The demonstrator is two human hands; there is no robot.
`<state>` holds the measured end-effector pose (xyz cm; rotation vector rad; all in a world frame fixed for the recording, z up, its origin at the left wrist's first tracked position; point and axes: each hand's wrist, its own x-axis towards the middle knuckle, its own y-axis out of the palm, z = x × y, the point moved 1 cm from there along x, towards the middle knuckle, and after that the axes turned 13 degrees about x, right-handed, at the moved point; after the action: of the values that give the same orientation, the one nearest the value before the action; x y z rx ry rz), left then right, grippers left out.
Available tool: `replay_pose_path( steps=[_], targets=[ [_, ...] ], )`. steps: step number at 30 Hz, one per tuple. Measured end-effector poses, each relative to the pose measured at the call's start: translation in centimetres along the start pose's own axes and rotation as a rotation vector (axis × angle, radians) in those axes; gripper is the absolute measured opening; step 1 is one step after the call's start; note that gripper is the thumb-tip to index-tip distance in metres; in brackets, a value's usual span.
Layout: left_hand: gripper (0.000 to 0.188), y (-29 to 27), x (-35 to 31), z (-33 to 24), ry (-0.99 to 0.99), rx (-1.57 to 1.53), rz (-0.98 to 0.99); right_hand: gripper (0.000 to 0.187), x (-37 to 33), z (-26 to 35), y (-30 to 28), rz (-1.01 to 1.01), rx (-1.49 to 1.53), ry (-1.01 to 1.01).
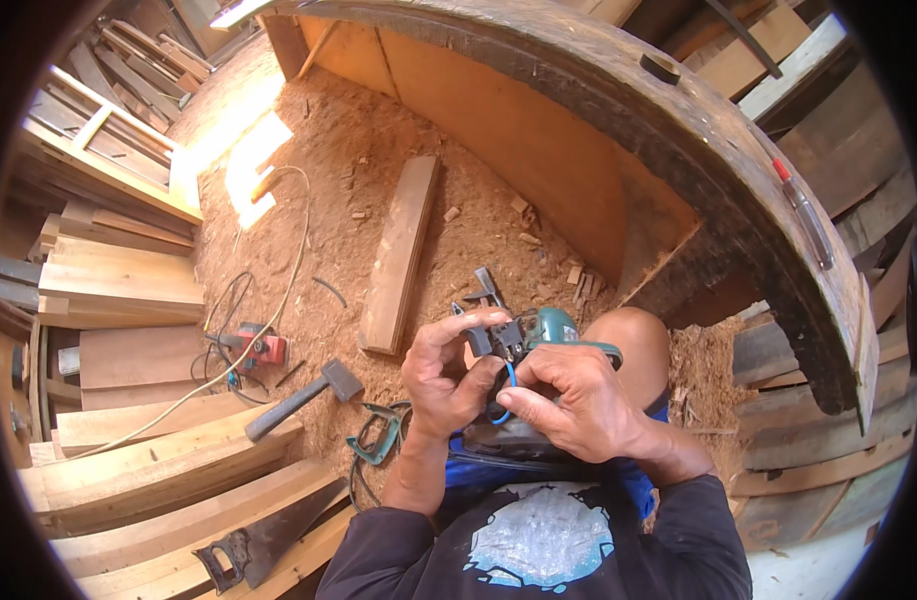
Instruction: The person uses a screwdriver to manipulate wires and components inside a handheld power tool while sitting in a workshop environment surrounded by lumber.
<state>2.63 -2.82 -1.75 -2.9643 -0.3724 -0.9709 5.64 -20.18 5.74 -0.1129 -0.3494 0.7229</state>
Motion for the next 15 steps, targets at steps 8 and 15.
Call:
replay_pose_path(
  steps=[8,15],
  targets=[
    [0.044,-0.4,-0.5,0.3,-0.153,-0.181,0.072,0.017,-0.4,0.8,-0.3,-0.033,0.076,0.017],
    [0.043,-0.3,-0.4,-0.3,-0.078,-0.133,0.038,0.015,-0.2,2.3,-0.6,-0.009,-0.016,0.114]
  ],
)
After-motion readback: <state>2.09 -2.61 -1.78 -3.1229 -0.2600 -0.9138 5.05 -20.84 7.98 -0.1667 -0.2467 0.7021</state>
